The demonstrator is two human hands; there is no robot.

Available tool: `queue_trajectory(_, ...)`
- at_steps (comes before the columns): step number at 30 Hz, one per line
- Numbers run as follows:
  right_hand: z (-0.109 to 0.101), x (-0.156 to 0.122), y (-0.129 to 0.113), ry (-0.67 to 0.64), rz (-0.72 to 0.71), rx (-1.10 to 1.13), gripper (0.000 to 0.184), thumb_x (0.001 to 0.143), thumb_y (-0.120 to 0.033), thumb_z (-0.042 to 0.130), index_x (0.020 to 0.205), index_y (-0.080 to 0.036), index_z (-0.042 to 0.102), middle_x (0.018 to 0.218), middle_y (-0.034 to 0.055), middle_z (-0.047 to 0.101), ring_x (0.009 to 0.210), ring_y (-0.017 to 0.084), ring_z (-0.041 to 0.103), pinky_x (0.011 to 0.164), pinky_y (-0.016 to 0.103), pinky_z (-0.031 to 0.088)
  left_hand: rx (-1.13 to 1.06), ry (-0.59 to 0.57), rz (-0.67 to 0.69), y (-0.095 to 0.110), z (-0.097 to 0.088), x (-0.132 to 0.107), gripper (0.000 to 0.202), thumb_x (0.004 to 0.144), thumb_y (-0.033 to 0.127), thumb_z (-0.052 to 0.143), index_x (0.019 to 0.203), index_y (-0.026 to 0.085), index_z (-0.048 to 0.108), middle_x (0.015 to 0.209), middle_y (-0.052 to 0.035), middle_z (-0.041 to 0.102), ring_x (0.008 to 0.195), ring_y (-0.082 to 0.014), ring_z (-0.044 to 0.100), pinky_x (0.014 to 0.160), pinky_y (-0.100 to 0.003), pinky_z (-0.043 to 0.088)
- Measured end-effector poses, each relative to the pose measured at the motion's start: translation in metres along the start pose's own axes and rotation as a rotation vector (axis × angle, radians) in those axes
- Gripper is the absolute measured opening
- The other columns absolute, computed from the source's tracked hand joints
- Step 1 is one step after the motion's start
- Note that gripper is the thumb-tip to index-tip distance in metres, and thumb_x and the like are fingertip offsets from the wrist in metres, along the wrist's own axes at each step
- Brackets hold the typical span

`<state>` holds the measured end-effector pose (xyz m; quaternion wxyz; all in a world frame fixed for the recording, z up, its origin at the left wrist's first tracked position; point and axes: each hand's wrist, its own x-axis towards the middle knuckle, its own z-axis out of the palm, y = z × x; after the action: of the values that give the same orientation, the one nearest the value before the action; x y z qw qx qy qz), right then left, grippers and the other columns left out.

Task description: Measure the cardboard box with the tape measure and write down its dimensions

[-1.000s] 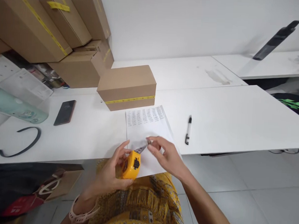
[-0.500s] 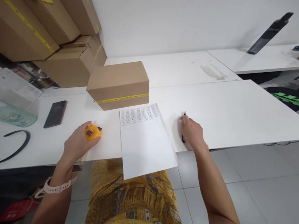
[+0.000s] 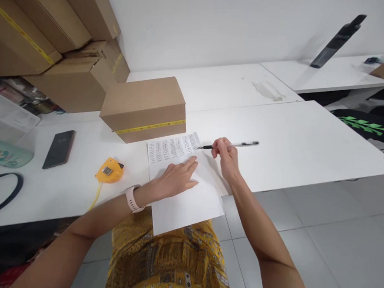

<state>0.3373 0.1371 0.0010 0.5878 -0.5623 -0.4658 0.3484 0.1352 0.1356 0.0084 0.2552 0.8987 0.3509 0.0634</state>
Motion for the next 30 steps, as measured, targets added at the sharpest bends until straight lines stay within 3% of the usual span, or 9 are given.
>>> queue_trajectory(3, 0.016, 0.011, 0.006, -0.162, 0.097, 0.084, 0.055, 0.091, -0.073, 0.046, 0.101, -0.024, 0.068, 0.070, 0.0025, 0.066, 0.076, 0.021, 0.068, 0.079, 0.038, 0.055, 0.012, -0.073, -0.016, -0.002, 0.000, 0.016, 0.069, 0.088, 0.041, 0.066, 0.148, 0.013, 0.046, 0.164, -0.0261, 0.031, 0.120, -0.0458, 0.061, 0.097, -0.053, 0.044)
queue_trajectory(5, 0.022, 0.016, 0.010, -0.237, 0.142, 0.120, 0.055, 0.091, -0.071, 0.052, 0.110, -0.022, 0.068, 0.090, 0.0067, 0.074, 0.092, 0.022, 0.070, 0.089, 0.039, 0.055, 0.054, -0.107, -0.001, -0.004, -0.004, 0.018, 0.070, 0.091, 0.044, 0.063, 0.150, 0.014, 0.043, 0.165, -0.0258, 0.029, 0.117, -0.0463, 0.063, 0.098, -0.055, 0.043)
queue_trajectory(7, 0.025, 0.020, 0.016, -0.237, 0.151, 0.108, 0.048, 0.087, -0.066, 0.063, 0.104, -0.022, 0.069, 0.098, 0.0076, 0.074, 0.095, 0.022, 0.070, 0.090, 0.038, 0.054, 0.067, -0.112, 0.015, -0.005, -0.005, 0.017, 0.068, 0.091, 0.046, 0.063, 0.148, 0.014, 0.044, 0.164, -0.0253, 0.031, 0.114, -0.0452, 0.064, 0.098, -0.055, 0.042)
queue_trajectory(11, 0.029, 0.022, 0.027, -0.189, 0.101, -0.046, 0.035, 0.082, -0.055, 0.074, 0.085, -0.023, 0.059, 0.078, 0.0001, 0.065, 0.073, 0.018, 0.065, 0.071, 0.034, 0.053, 0.036, -0.091, 0.000, -0.005, -0.002, 0.019, 0.067, 0.089, 0.046, 0.067, 0.145, 0.014, 0.048, 0.159, -0.0271, 0.037, 0.109, -0.0438, 0.066, 0.096, -0.054, 0.044)
queue_trajectory(16, 0.027, 0.019, 0.030, -0.128, 0.022, -0.138, 0.023, 0.089, -0.045, 0.066, 0.091, -0.024, 0.056, 0.086, -0.0002, 0.062, 0.076, 0.018, 0.064, 0.071, 0.032, 0.051, 0.106, -0.082, -0.022, 0.000, 0.002, 0.021, 0.072, 0.091, 0.050, 0.065, 0.148, 0.010, 0.047, 0.158, -0.0310, 0.037, 0.101, -0.0438, 0.069, 0.089, -0.053, 0.050)
queue_trajectory(20, 0.023, 0.020, 0.029, -0.047, 0.028, -0.238, 0.024, 0.087, -0.039, 0.066, 0.076, -0.023, 0.053, 0.072, -0.0021, 0.057, 0.064, 0.014, 0.053, 0.059, 0.028, 0.042, 0.295, -0.079, -0.004, 0.009, 0.000, 0.020, 0.075, 0.095, 0.055, 0.057, 0.149, 0.004, 0.045, 0.157, -0.0334, 0.037, 0.099, -0.0397, 0.071, 0.080, -0.047, 0.056)
queue_trajectory(24, 0.023, 0.019, 0.027, -0.068, 0.035, -0.298, 0.026, 0.085, -0.033, 0.065, 0.071, -0.024, 0.045, 0.054, -0.0071, 0.043, 0.051, 0.011, 0.037, 0.050, 0.027, 0.030, 0.481, -0.104, 0.017, 0.014, -0.004, 0.020, 0.076, 0.099, 0.059, 0.050, 0.148, 0.001, 0.045, 0.157, -0.0333, 0.038, 0.093, -0.0326, 0.073, 0.075, -0.039, 0.058)
queue_trajectory(30, 0.024, 0.020, 0.029, -0.094, 0.040, -0.268, 0.028, 0.084, -0.035, 0.066, 0.071, -0.024, 0.044, 0.055, -0.0066, 0.044, 0.051, 0.010, 0.037, 0.049, 0.026, 0.030, 0.498, -0.124, 0.022, 0.014, -0.007, 0.019, 0.075, 0.099, 0.059, 0.049, 0.149, 0.003, 0.045, 0.160, -0.0334, 0.033, 0.091, -0.0313, 0.074, 0.074, -0.040, 0.059)
